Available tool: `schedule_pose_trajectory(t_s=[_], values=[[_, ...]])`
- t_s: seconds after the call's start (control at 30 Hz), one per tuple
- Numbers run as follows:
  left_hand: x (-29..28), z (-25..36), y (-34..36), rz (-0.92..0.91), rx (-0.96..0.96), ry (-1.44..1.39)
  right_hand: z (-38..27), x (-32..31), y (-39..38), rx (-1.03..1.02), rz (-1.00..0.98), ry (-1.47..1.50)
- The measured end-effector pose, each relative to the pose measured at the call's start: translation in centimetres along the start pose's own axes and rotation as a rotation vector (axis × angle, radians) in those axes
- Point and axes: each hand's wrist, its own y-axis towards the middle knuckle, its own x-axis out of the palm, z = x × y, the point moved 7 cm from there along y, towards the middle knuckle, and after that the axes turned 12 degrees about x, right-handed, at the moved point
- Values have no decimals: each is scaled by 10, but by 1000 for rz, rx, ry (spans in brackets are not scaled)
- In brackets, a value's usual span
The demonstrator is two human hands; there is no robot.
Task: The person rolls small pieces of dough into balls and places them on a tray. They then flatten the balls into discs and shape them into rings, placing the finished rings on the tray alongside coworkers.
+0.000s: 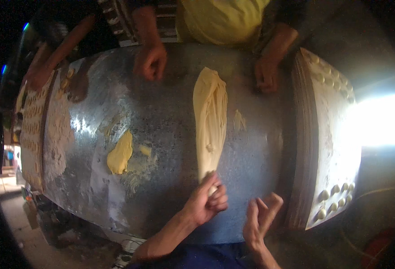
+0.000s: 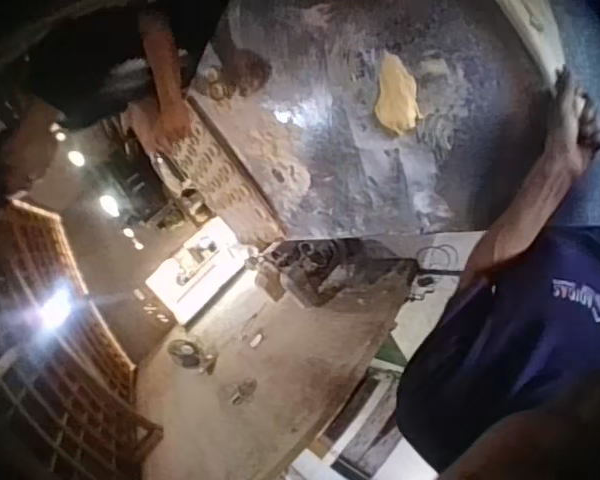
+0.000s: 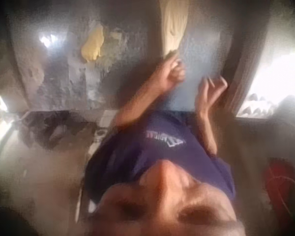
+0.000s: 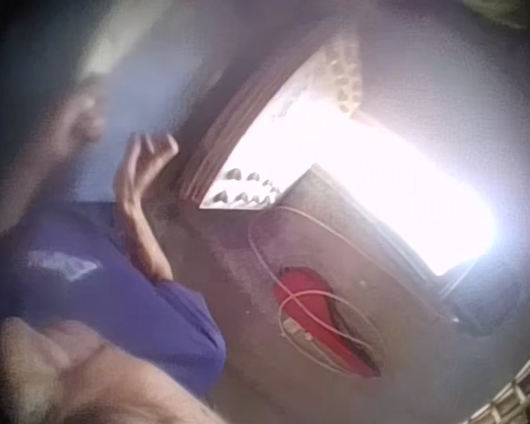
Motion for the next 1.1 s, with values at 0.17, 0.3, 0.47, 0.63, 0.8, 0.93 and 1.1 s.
schedule_pose_trajectory(t_s=[0.17, 0.3, 0.47, 0.63, 0.8, 0.93, 1.1], values=[[-62, 53, -117, 513, 428, 879, -12, 121, -5, -583, -382, -210], [-43, 51, -200, 446, 229, 833, -27, 138, -43, -1315, -800, -30], [45, 94, -221, 250, 442, 878, -36, 91, -3, -1297, -530, -205], [75, 65, -12, -319, 327, 1061, -15, 67, -58, -1203, -519, -387], [60, 58, 42, -227, 533, 879, 62, -1, -157, -888, -740, -414], [21, -5, -68, -310, 579, 1765, 78, -55, -91, -822, -87, -783], [4, -21, -181, -273, 1151, 2818, 94, -85, -76, -929, -255, -1046]])
